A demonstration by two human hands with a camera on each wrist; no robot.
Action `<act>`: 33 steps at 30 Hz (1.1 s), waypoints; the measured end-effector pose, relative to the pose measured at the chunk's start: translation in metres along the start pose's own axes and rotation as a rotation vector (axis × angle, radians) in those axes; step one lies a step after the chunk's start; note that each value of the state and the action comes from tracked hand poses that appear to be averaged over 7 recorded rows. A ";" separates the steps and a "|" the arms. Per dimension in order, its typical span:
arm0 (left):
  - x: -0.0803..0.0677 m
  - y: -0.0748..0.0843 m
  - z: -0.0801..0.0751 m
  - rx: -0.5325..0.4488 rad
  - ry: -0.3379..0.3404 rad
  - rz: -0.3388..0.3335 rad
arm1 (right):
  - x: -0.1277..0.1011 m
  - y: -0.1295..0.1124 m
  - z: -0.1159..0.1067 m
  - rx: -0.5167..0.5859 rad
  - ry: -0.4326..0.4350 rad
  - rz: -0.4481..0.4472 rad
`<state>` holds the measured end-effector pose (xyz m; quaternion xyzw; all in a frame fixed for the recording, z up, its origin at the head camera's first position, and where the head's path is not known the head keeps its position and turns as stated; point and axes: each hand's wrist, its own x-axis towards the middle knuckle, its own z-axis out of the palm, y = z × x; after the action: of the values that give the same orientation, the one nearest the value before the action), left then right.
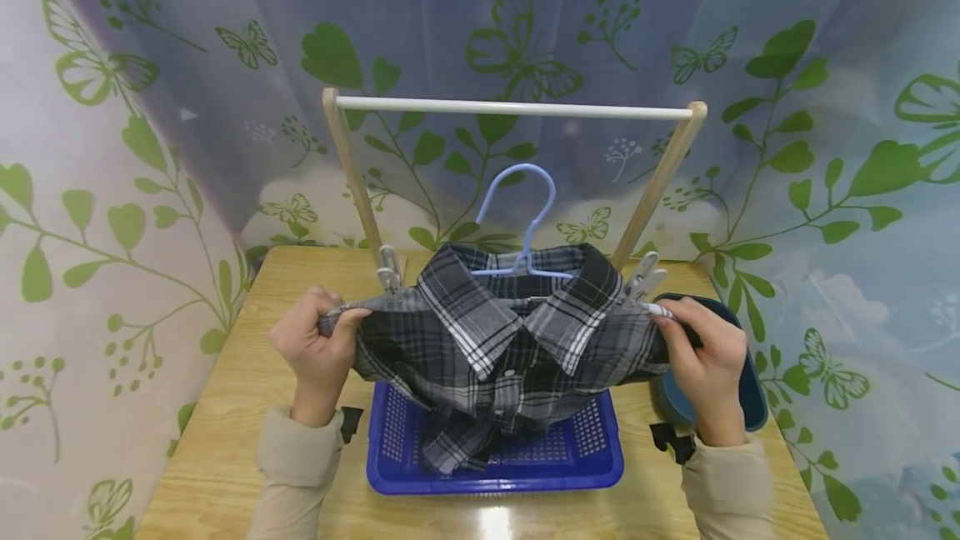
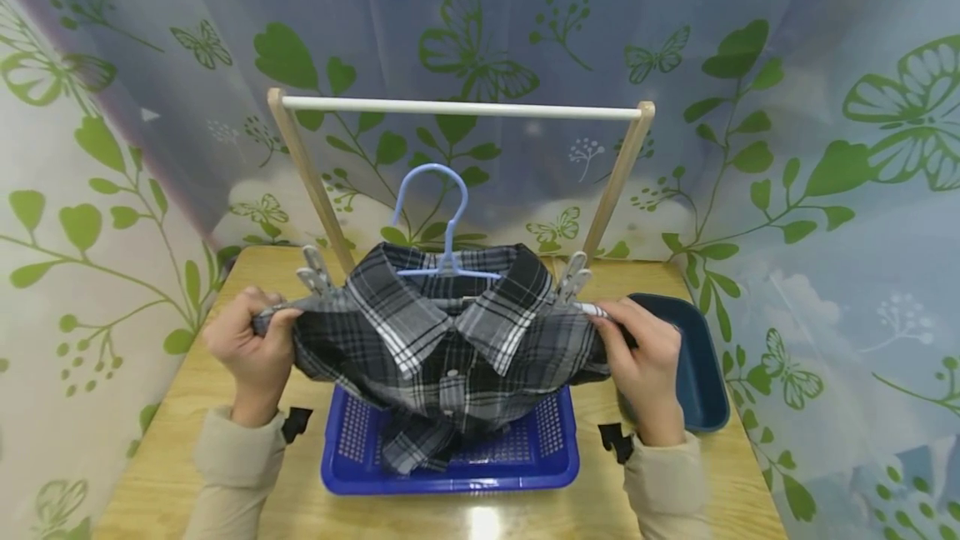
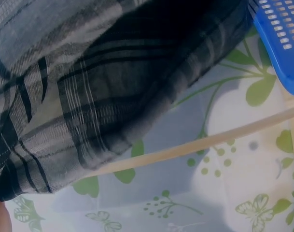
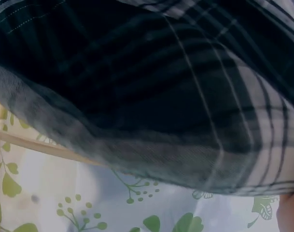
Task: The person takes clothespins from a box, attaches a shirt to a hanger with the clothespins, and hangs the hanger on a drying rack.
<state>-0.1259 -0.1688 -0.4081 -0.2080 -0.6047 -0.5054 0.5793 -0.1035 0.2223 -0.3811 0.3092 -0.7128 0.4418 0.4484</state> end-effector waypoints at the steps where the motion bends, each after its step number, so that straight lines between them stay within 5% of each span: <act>1: 0.000 0.000 0.000 -0.005 -0.006 0.005 | 0.000 0.000 0.001 0.011 0.020 -0.012; 12: 0.002 -0.003 -0.001 -0.031 -0.056 0.052 | 0.000 0.004 0.006 0.034 0.122 -0.068; 33: 0.017 0.009 -0.016 -0.172 -0.135 -0.013 | 0.014 -0.009 0.004 0.087 0.205 -0.058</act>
<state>-0.1152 -0.1843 -0.3924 -0.2868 -0.5981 -0.5441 0.5138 -0.1032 0.2141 -0.3662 0.3020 -0.6342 0.4886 0.5176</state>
